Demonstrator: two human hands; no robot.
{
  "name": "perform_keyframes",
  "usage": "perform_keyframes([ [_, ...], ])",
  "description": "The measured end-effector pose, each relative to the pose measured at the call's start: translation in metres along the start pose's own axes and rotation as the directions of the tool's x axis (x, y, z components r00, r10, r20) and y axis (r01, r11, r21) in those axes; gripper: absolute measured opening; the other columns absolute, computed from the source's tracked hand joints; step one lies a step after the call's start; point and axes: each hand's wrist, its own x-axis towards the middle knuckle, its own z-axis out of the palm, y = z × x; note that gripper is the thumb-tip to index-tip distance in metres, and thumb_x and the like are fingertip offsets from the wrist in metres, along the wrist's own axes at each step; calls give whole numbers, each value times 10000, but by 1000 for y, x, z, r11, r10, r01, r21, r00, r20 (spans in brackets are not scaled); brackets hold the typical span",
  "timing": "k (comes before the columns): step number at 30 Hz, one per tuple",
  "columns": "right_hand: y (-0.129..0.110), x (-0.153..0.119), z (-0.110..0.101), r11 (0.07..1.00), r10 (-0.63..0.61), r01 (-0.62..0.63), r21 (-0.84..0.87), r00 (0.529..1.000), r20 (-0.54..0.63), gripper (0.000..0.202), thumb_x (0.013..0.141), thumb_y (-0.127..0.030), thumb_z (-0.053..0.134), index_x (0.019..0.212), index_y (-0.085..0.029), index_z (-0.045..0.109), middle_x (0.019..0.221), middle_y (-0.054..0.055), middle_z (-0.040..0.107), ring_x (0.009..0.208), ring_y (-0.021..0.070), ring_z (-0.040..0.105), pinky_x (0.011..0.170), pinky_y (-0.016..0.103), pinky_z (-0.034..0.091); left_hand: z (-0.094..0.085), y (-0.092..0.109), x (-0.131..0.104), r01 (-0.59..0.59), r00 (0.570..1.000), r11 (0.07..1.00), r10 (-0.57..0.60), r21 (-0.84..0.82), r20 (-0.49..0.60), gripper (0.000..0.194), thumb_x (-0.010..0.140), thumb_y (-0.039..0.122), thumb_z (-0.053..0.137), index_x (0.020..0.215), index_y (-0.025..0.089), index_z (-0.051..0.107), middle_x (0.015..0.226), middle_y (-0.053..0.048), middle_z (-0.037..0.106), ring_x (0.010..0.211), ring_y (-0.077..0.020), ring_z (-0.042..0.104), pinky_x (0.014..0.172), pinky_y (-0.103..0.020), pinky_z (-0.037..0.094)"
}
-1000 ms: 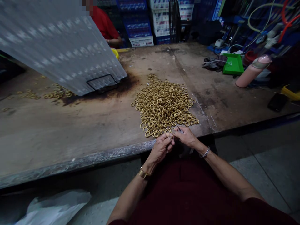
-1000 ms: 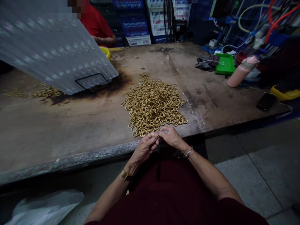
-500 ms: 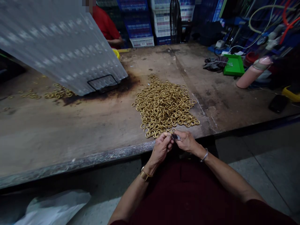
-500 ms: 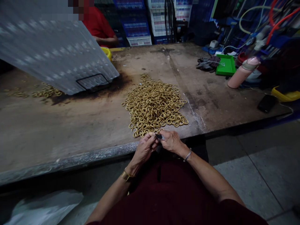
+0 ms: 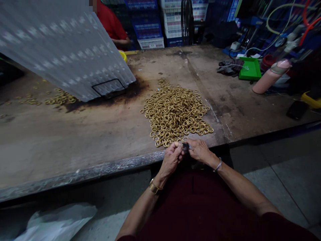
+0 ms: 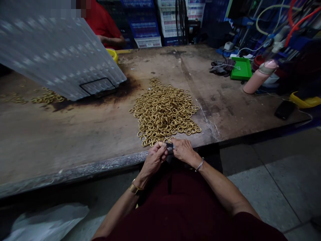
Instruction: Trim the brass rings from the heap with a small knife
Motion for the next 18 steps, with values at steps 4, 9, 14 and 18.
perform_keyframes([
  [4,19,5,-6,985,163,-168,-41,982,-92,263,780,-198,483,1004,-207,621,850,70,690,746,198,597,623,267,331,1,10,-10,43,995,996,-35,-78,97,328,731,433,685,770,177,484,580,53,515,411,-34,385,393,-156,259],
  [9,24,9,-2,985,175,-170,40,967,-183,191,838,-278,491,965,-207,614,826,54,682,756,188,601,644,259,348,-2,15,-3,43,999,955,-42,-293,10,351,673,393,734,732,169,470,749,-20,625,484,-58,457,388,-160,303],
  [14,10,14,7,991,126,-119,56,979,-161,222,858,-345,523,1016,-200,581,997,74,661,869,198,596,680,266,366,-11,11,2,65,996,916,-85,-397,-34,268,646,300,730,769,165,534,761,-39,644,579,-107,539,446,-188,379],
  [18,-4,19,6,990,143,-142,12,985,-97,220,862,-328,508,1029,-199,572,1037,82,644,894,211,593,684,276,374,-18,8,4,106,993,879,-115,-466,9,263,645,295,712,839,159,599,737,-22,603,614,-107,537,456,-177,379],
])
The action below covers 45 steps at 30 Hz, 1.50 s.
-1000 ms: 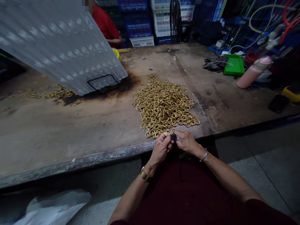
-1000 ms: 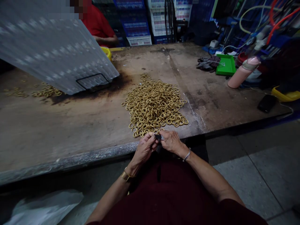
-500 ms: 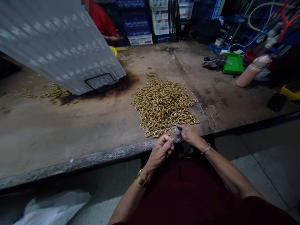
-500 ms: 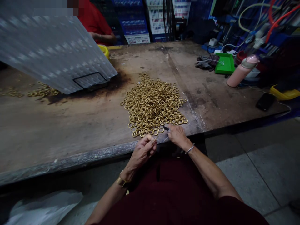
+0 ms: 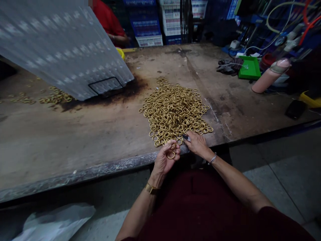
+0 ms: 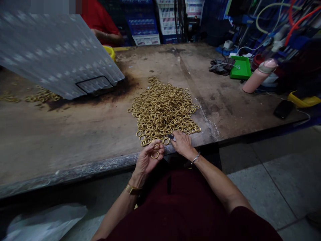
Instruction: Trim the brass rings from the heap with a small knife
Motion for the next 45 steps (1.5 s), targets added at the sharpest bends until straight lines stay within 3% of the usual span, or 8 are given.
perform_keyframes([
  [5,-1,6,2,999,33,-33,-5,999,13,226,826,-258,490,1027,-191,570,1034,97,634,888,209,583,688,278,380,-3,-2,3,22,1000,1000,-22,-20,-3,295,662,324,732,603,128,520,738,-21,571,645,-97,539,463,-161,385],
  [10,13,11,7,969,81,-67,237,995,-50,132,759,-220,487,849,-196,581,747,26,615,682,158,536,607,253,354,3,-5,5,-2,1000,996,3,86,-3,280,640,305,768,771,152,573,679,6,564,575,-88,534,418,-146,358],
  [12,14,12,5,882,127,-107,459,992,-13,54,705,-221,506,724,-193,548,633,-12,552,601,127,488,568,233,348,5,-5,7,-7,1000,990,9,143,-11,313,610,271,785,823,149,590,673,5,577,567,-90,543,415,-148,363],
  [16,7,7,-6,518,160,-244,820,969,187,100,625,-270,541,659,-196,484,526,-67,474,450,69,381,446,191,297,7,-9,10,-72,996,966,81,250,-24,327,615,292,777,853,148,605,628,19,570,519,-79,517,402,-154,362],
  [22,-1,0,-12,265,84,-407,874,913,400,189,582,-300,572,711,-194,485,497,-95,465,353,22,257,355,164,156,13,-17,9,-223,964,808,265,545,1,289,698,343,709,929,174,660,557,49,523,430,-52,409,405,-171,319],
  [28,-2,-3,-5,365,63,-295,883,954,292,239,681,-412,567,727,-186,504,526,-71,488,385,39,313,380,178,226,15,-18,11,-298,933,741,359,602,20,197,691,333,703,778,165,651,581,32,556,470,-62,419,468,-190,340],
  [35,-4,-1,-1,628,38,-81,774,997,74,209,695,-367,570,620,-176,530,548,-51,474,528,76,389,507,205,327,6,-19,12,-149,982,788,191,597,-7,329,734,481,646,803,171,559,570,50,522,411,-42,398,397,-165,269],
  [45,-4,-5,-2,518,7,-140,844,987,160,258,739,-423,529,642,-186,501,518,-49,495,455,68,385,451,197,301,11,-16,5,-50,998,937,32,346,57,340,706,441,698,762,164,509,607,54,497,422,-22,375,394,-146,257],
])
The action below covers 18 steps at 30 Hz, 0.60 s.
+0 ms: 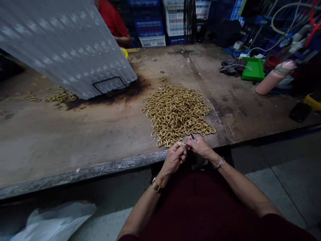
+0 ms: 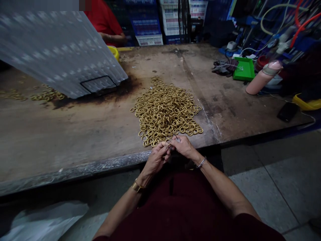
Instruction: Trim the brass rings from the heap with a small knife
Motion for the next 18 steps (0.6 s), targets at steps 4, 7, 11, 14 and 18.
perform_keyframes([
  [4,0,0,0,1000,2,-3,30,1000,20,259,747,-422,527,640,-189,492,513,-53,486,433,66,367,448,203,304,0,0,-1,14,1000,997,-13,-71,14,364,683,434,719,735,164,479,582,56,489,409,-19,349,384,-147,244],
  [7,6,1,0,998,-31,27,-53,997,-70,219,758,-374,504,638,-190,502,518,-47,489,453,79,388,476,211,324,-1,-2,-1,9,1000,993,-9,-114,2,381,668,428,731,742,171,460,563,65,478,410,-25,356,383,-145,242],
  [11,14,-1,0,913,-238,187,-362,966,-101,136,756,-257,484,645,-190,525,560,-29,496,522,96,413,538,215,327,-1,-3,0,-21,999,992,15,-127,-46,386,664,424,736,783,177,464,580,64,500,423,-33,395,387,-144,256],
  [14,15,-7,1,797,-307,285,-533,950,49,110,762,-201,483,665,-194,534,547,-31,481,495,97,378,516,221,278,-1,-5,1,-51,996,995,46,-80,-70,402,658,455,732,795,178,476,584,60,509,428,-38,416,388,-147,267],
  [18,12,-11,3,687,-290,290,-666,950,114,105,735,-137,480,728,-192,569,575,-15,526,510,109,403,523,228,255,-3,-9,3,-91,992,996,89,-13,-85,381,692,472,699,802,182,477,583,61,518,427,-40,423,387,-147,273],
])
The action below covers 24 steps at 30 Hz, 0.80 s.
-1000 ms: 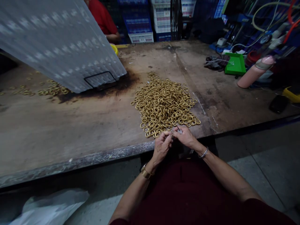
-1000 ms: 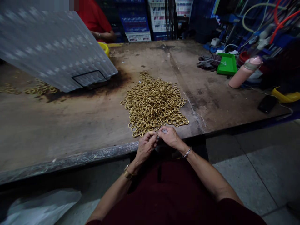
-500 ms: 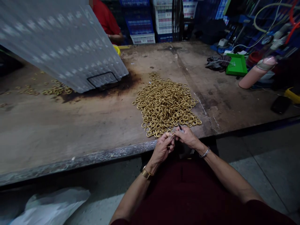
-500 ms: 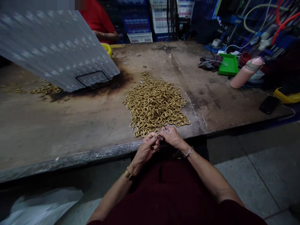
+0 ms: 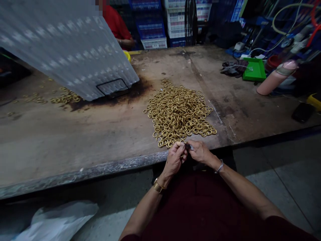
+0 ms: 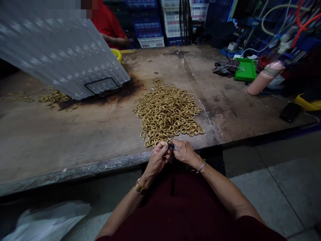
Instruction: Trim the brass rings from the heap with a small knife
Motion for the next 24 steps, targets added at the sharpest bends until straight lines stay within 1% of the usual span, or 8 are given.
perform_keyframes([
  [4,2,1,-4,995,31,-24,-96,997,71,170,747,-145,466,817,-189,614,633,13,595,565,130,473,543,234,266,-2,-1,-3,-21,1000,998,21,60,12,357,726,470,671,787,180,472,569,67,509,410,-31,404,389,-146,276],
  [6,6,3,-8,982,103,-87,-167,991,89,208,758,-157,462,873,-192,632,665,26,622,588,140,499,549,240,270,-1,4,-9,-3,999,997,0,71,42,351,732,463,671,774,179,470,562,66,507,408,-31,407,389,-145,274],
  [10,14,8,-14,938,221,-209,-277,975,12,266,769,-163,466,970,-201,636,769,41,663,670,159,552,593,246,304,3,21,-18,42,990,999,-38,-26,132,362,702,446,708,756,184,464,533,66,482,402,-47,409,370,-151,268],
  [12,13,11,-12,944,204,-198,-265,979,-7,245,794,-176,466,972,-202,631,797,40,670,700,160,568,612,244,319,1,29,-18,26,994,991,-12,-134,106,354,699,429,714,741,184,461,549,57,494,396,-46,385,359,-153,263],
  [14,9,13,-7,958,167,-165,-234,986,-13,208,830,-208,467,969,-200,622,816,40,674,723,159,580,627,242,330,-5,33,-14,-4,999,974,13,-226,38,337,697,402,718,729,175,471,616,28,549,408,-38,375,360,-150,269],
  [18,-5,15,6,963,137,-137,-232,990,-16,205,870,-324,499,1011,-202,585,946,59,675,814,176,598,646,248,341,-20,36,-7,-48,998,951,31,-306,-61,266,689,320,713,704,151,508,725,-26,616,437,-30,387,382,-148,300],
  [21,-13,17,11,945,173,-168,-281,985,-7,255,883,-371,489,1067,-205,549,1054,77,651,867,196,597,647,260,346,-30,36,-7,-40,997,932,16,-361,-70,188,676,243,694,747,157,543,696,-12,594,446,-38,399,393,-147,316],
  [24,-15,20,12,930,206,-199,-309,979,-8,245,877,-350,487,1061,-200,545,1074,82,636,883,206,593,647,269,355,-34,35,-6,12,997,905,-41,-424,-58,198,660,198,679,825,158,576,682,0,560,477,-46,422,399,-139,319],
])
